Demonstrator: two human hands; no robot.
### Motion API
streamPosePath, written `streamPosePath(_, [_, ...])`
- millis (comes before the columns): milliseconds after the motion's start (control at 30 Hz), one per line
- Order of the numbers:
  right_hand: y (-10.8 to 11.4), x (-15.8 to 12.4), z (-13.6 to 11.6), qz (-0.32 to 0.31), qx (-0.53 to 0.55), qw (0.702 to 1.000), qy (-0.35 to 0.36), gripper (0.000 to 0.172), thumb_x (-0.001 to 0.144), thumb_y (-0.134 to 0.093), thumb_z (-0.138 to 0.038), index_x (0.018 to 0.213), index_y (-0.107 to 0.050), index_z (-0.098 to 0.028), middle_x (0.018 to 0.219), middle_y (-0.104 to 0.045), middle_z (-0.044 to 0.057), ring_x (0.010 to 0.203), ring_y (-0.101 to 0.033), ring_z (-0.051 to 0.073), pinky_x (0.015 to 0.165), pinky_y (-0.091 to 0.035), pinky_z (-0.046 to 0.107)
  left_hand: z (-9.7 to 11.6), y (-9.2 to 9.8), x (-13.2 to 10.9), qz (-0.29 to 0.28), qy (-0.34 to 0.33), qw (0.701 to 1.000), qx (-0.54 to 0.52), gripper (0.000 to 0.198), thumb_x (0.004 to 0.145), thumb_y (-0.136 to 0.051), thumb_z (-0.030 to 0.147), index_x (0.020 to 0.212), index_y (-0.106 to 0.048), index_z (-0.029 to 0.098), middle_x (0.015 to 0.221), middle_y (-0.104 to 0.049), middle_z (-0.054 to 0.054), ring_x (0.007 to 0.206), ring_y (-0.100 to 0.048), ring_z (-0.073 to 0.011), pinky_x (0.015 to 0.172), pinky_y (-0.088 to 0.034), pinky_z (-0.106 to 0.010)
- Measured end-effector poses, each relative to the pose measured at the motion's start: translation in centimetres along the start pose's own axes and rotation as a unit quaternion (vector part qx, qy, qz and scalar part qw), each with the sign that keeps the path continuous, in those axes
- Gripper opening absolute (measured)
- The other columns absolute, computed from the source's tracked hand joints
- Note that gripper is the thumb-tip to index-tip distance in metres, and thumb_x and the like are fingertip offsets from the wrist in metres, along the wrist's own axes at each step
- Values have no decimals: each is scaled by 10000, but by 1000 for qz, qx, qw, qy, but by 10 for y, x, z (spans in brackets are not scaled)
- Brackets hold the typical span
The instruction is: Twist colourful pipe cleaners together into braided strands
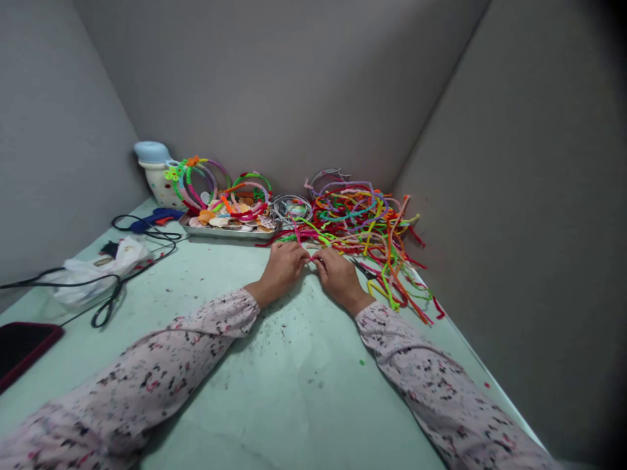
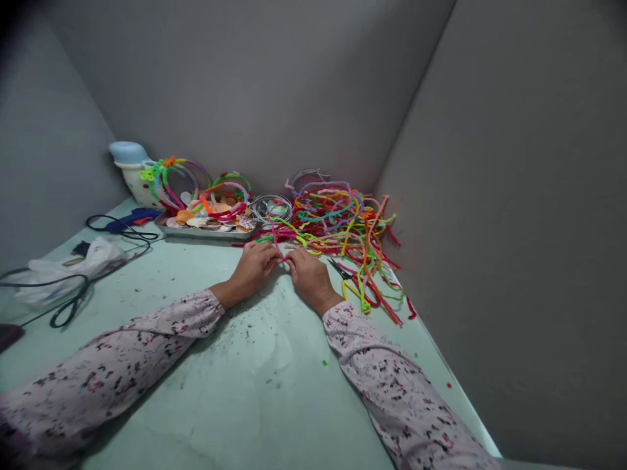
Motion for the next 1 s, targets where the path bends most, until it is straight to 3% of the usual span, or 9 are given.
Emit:
streamPosePath(167, [0,0,0,-4,2,1000,4,167,965,-434,-224,985,-597,-196,935,-644,65,868,-591,190,751,-453,285,0,-1,0,-16,1,1000,14,169,917,-501,246,882,-654,180,895,-655,-52,909,-565,-207,842,-327,-379])
streamPosePath(400, [-1,1,0,6,20,1000,-2,183,968,-424,-233,1001,-599,-188,963,-649,77,900,-594,198,779,-462,300,2,0,-1,8,4,1000,-3,199,933,-488,307,944,-654,200,937,-660,-54,937,-569,-201,877,-333,-384])
streamPosePath(1000, [-1,0,0,-15,15,1000,5,184,971,-428,-232,995,-605,-189,981,-642,78,918,-584,195,791,-448,289,1,2,0,-35,7,999,8,207,916,-484,244,846,-664,171,836,-630,-54,850,-545,-204,809,-343,-372])
Point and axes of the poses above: each hand's wrist, its own x-axis towards the middle knuckle, its own y-axis out of the back of the hand, z = x × y, the point moved 1 cm from there along x, towards the middle knuckle
